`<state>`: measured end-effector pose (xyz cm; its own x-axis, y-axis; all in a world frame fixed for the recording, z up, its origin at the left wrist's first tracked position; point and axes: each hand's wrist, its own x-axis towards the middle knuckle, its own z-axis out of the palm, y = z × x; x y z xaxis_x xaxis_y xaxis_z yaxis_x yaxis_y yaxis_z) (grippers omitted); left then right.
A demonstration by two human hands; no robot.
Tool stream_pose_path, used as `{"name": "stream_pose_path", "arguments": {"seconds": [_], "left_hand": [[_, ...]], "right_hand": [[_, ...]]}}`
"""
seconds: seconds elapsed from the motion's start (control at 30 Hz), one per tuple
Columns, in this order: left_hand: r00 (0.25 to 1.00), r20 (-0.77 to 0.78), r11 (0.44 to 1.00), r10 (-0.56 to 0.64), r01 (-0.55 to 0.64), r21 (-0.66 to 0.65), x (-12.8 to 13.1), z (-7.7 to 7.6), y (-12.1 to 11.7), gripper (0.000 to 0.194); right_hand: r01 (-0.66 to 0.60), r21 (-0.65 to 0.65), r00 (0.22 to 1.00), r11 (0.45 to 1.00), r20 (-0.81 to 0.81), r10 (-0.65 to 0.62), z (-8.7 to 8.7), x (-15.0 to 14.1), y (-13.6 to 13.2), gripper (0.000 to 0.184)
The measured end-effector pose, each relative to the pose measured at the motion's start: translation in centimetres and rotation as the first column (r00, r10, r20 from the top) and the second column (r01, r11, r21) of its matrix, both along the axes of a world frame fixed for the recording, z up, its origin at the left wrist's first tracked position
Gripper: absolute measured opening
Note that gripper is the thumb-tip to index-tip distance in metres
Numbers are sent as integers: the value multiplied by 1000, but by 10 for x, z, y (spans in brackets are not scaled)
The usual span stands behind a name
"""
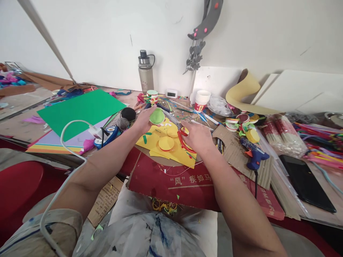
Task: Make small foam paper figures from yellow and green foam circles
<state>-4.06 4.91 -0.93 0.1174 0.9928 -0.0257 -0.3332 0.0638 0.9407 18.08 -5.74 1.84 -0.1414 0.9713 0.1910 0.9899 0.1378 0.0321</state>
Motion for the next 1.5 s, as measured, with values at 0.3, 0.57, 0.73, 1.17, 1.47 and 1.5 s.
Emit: {"name": "stream_pose_path", "arguments": {"seconds": [0.3, 0.57, 0.73, 1.17, 1.47, 1.5], "left_hand": [[1000, -22, 999, -12, 12, -33, -1, 4, -2, 33], [995, -15, 994, -95, 94, -57, -7, 3, 4, 31], [993, -32, 993, -115, 114, -33, -9, 2, 7, 30], [990, -43, 991, -134, 133, -18, -13, -1, 10, 27], [990, -38, 991, -137, 137, 11, -16, -1, 16, 26], [990, -32, 990, -136, 137, 16, -17, 0, 16, 25]], "right_hand": [[19, -44, 999, 999, 33, -18, -2, -7, 0, 54], [-1, -5, 998, 1000, 65, 1, -7, -4, 2, 56], [-3, 25, 1000, 1000, 31, 2, -4, -4, 0, 54], [3, 59, 1000, 998, 23, -4, -5, -4, -1, 50], [9, 62, 999, 998, 32, -11, -10, -3, 3, 52], [7, 63, 1000, 998, 23, -8, -9, -3, 3, 53]]}}
